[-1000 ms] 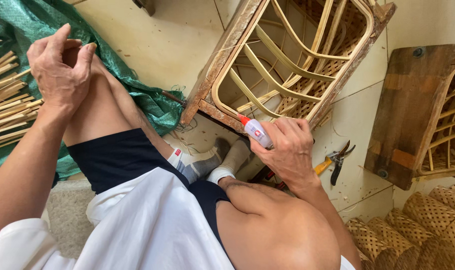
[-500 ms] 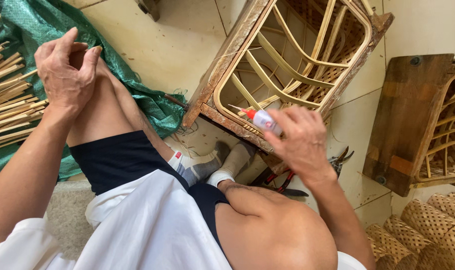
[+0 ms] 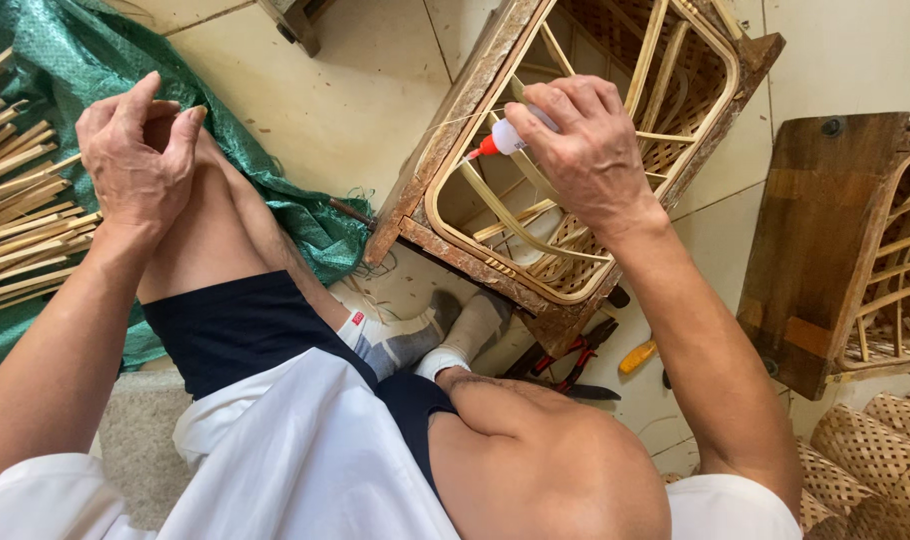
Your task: The person assembles a rectangular woven basket frame by inserting thin bamboo strips into a wooden jig. They use pliers to trim and adjust the strips, a hammer to secure them, and apply glue to the joints. The basket frame is progressively built up with multiple strips.
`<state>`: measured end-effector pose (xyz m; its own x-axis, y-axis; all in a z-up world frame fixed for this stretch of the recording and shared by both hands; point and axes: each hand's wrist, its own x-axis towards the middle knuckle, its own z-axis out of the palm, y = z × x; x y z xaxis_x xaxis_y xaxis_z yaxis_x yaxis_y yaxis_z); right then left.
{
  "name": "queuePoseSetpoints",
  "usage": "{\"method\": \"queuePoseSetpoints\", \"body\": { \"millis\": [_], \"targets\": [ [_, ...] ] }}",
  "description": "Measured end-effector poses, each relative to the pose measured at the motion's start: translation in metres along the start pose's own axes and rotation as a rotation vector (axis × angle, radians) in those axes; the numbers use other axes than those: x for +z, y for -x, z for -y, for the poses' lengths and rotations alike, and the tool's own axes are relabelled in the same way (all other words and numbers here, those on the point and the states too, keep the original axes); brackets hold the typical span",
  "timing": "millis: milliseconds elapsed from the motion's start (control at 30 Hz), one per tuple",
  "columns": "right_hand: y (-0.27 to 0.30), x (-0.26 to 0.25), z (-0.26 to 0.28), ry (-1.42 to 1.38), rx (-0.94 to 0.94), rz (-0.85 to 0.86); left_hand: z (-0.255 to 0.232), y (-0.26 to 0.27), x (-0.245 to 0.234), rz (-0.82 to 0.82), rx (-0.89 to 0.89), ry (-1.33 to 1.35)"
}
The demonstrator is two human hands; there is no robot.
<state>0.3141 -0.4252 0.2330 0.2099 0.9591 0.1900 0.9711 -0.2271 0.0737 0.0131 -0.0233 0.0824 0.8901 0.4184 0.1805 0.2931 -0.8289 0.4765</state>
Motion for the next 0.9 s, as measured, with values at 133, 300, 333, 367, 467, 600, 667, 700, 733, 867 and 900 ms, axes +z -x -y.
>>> {"method": "queuePoseSetpoints", "body": {
  "millis": [133,300,333,367,467,600,667,700,733,867,900],
  "targets": [
    [-0.011,-0.003,0.003,0.033,-0.032,0.002,-0.003,-0.002,0.0,-0.003,-0.007,0.004],
    [-0.022,-0.007,0.004,0.068,-0.112,-0.003,-0.004,-0.001,-0.003,-0.01,-0.013,0.016],
    [-0.022,-0.006,0.003,0.071,-0.127,-0.003,-0.005,-0.001,-0.003,-0.008,-0.015,0.02],
    [-0.022,-0.005,0.002,0.073,-0.142,-0.002,-0.005,-0.001,-0.003,-0.005,-0.014,0.016],
    [-0.023,0.003,-0.007,0.128,-0.196,-0.01,-0.006,-0.003,-0.003,-0.003,-0.014,0.016],
    [-0.026,0.015,-0.035,0.265,-0.245,-0.037,-0.007,-0.004,-0.004,-0.006,-0.002,0.013],
    [-0.023,0.013,-0.052,0.277,-0.195,-0.06,-0.007,-0.004,-0.004,-0.006,-0.008,0.024],
    [-0.022,0.013,-0.057,0.282,-0.171,-0.073,-0.007,-0.004,-0.004,-0.006,-0.011,0.024],
    [-0.02,0.013,-0.06,0.256,-0.159,-0.078,-0.006,-0.004,-0.004,-0.003,-0.013,0.026],
    [-0.016,0.008,-0.06,0.195,-0.136,-0.087,-0.005,-0.005,-0.002,0.005,-0.004,0.011],
    [-0.017,0.006,-0.057,0.189,-0.138,-0.087,-0.004,-0.006,-0.002,0.006,0.0,0.011]
  ]
}}
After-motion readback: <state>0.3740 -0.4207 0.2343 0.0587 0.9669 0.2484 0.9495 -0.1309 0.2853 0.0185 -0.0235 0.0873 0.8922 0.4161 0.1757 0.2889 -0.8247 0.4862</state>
